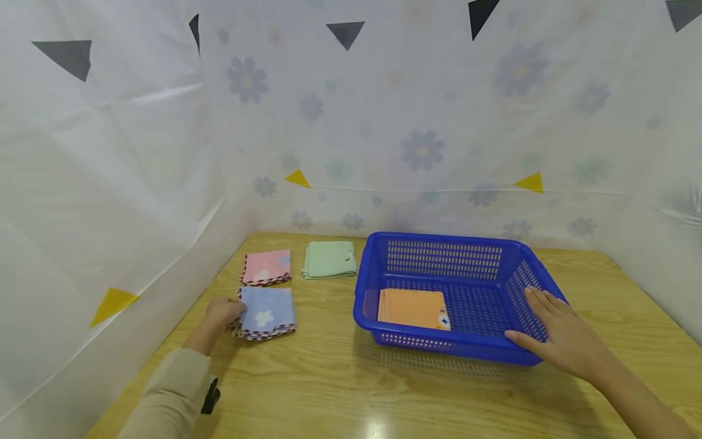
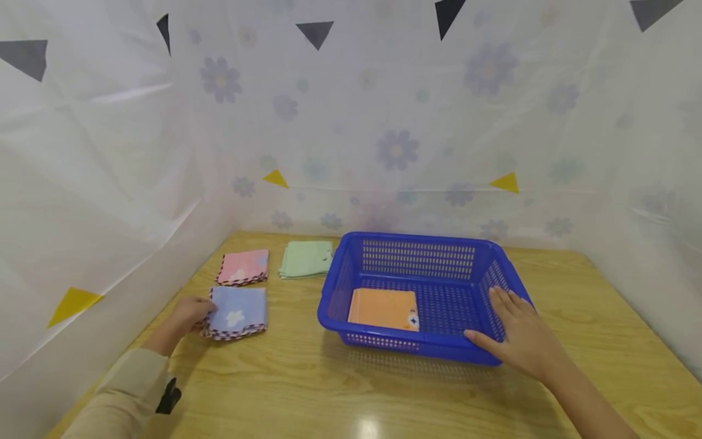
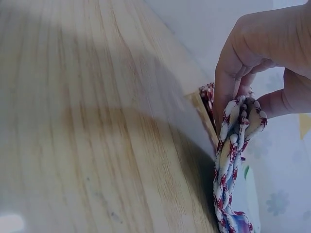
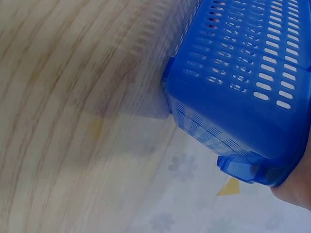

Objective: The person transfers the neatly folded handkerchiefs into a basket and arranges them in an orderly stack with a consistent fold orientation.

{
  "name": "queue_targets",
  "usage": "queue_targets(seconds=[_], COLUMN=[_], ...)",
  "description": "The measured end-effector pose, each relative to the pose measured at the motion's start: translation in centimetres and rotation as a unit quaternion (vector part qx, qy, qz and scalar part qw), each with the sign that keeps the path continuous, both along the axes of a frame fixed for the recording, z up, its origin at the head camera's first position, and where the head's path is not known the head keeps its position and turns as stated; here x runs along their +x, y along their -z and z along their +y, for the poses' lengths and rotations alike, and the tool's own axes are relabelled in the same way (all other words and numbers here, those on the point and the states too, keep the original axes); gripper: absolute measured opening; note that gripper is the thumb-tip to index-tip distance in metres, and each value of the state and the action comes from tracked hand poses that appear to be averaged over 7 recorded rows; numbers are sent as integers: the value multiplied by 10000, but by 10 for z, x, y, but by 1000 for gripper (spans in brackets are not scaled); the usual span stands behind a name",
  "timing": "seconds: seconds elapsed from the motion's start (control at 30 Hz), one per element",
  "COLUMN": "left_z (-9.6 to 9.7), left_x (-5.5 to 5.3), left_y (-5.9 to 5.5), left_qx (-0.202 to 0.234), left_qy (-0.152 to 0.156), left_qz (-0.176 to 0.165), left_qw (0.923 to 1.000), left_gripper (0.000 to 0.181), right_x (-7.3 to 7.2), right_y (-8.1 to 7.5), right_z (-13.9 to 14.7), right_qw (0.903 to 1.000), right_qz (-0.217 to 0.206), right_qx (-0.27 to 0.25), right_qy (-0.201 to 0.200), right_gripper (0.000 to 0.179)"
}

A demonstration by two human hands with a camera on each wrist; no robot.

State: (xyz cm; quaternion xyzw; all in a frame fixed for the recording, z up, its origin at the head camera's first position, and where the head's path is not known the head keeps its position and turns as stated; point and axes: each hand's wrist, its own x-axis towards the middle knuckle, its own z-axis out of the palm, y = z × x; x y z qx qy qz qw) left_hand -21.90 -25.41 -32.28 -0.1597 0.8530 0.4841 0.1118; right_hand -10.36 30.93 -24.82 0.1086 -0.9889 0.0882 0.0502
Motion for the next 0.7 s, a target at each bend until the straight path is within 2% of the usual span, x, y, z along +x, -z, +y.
queue_targets(seconds=[0.13, 0.37, 0.63, 0.7], left_z=[2, 7, 9, 10], left_x=[0, -1, -2, -2], left_y=[0, 1, 0, 0], left_qx=[24, 205, 50, 118], left_qy=[7, -10, 64, 72], left_qz=[72, 65, 72, 61], left_qw=[10000, 9998, 9999, 9999], left_gripper=[16, 27, 17, 20], right_x=[-1, -1, -2, -1], right_y=[0, -2, -4, -4], right_z=[1, 1, -1, -1], right_qw=[10000, 9999, 9999, 9999], right_qz=[-34, -90, -97, -99], right_qx=[27, 59, 11, 8], right_qy=[-3, 2, -27, -27], right_gripper=[89, 89, 90, 90])
